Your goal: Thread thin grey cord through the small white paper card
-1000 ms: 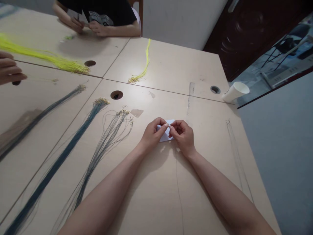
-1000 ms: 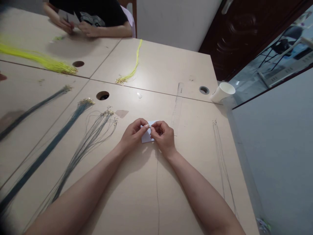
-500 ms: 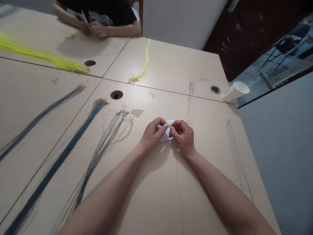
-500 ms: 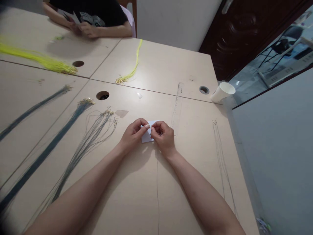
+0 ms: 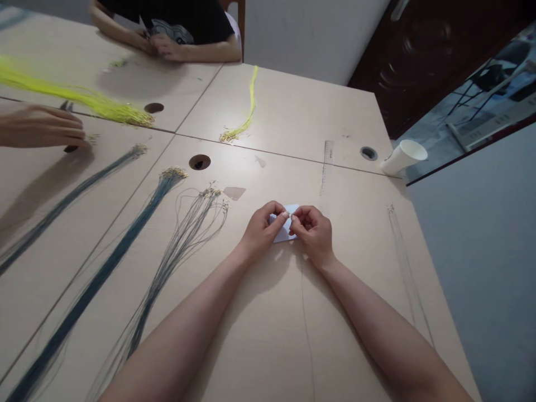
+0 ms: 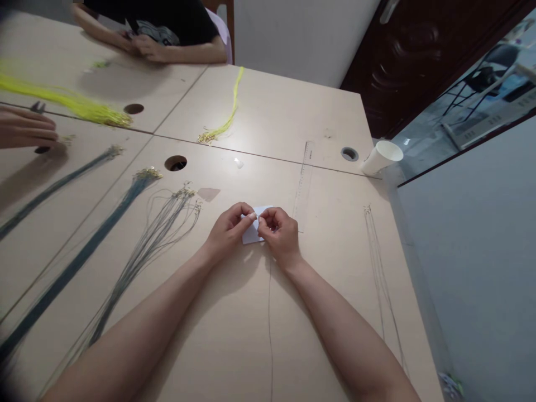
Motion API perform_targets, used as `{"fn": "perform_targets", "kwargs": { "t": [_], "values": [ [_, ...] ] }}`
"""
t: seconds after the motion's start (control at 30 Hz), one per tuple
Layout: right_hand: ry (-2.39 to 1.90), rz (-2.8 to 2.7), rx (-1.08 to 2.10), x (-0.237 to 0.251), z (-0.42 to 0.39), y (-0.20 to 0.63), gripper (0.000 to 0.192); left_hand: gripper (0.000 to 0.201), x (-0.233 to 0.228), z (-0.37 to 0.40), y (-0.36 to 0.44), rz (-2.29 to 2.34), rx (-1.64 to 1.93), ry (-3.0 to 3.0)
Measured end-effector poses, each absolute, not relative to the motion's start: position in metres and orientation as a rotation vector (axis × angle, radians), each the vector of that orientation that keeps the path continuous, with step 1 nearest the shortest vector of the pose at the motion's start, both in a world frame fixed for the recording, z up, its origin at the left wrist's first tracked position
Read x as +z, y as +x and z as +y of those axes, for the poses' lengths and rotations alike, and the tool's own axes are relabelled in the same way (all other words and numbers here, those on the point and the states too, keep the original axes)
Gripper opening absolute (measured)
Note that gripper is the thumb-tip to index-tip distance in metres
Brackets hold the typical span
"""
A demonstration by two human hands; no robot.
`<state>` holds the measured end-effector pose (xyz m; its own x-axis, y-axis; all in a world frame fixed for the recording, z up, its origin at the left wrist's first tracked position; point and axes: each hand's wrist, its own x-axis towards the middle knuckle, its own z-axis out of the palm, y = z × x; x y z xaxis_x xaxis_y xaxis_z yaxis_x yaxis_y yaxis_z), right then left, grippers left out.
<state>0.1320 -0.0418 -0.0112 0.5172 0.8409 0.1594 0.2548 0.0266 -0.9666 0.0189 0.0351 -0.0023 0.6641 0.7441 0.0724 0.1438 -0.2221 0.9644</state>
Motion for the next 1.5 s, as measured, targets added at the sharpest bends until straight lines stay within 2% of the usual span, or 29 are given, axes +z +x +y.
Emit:
{"fn": "perform_targets", "kwargs": {
  "t": [1.5],
  "values": [
    [-1.454, -0.918, 0.708, -0.0097, -0.0399, 0.1329, 0.009, 0.021, -0.0012, 0.0351, 0.0191, 0.738, 0.669, 1.756]
  ]
}}
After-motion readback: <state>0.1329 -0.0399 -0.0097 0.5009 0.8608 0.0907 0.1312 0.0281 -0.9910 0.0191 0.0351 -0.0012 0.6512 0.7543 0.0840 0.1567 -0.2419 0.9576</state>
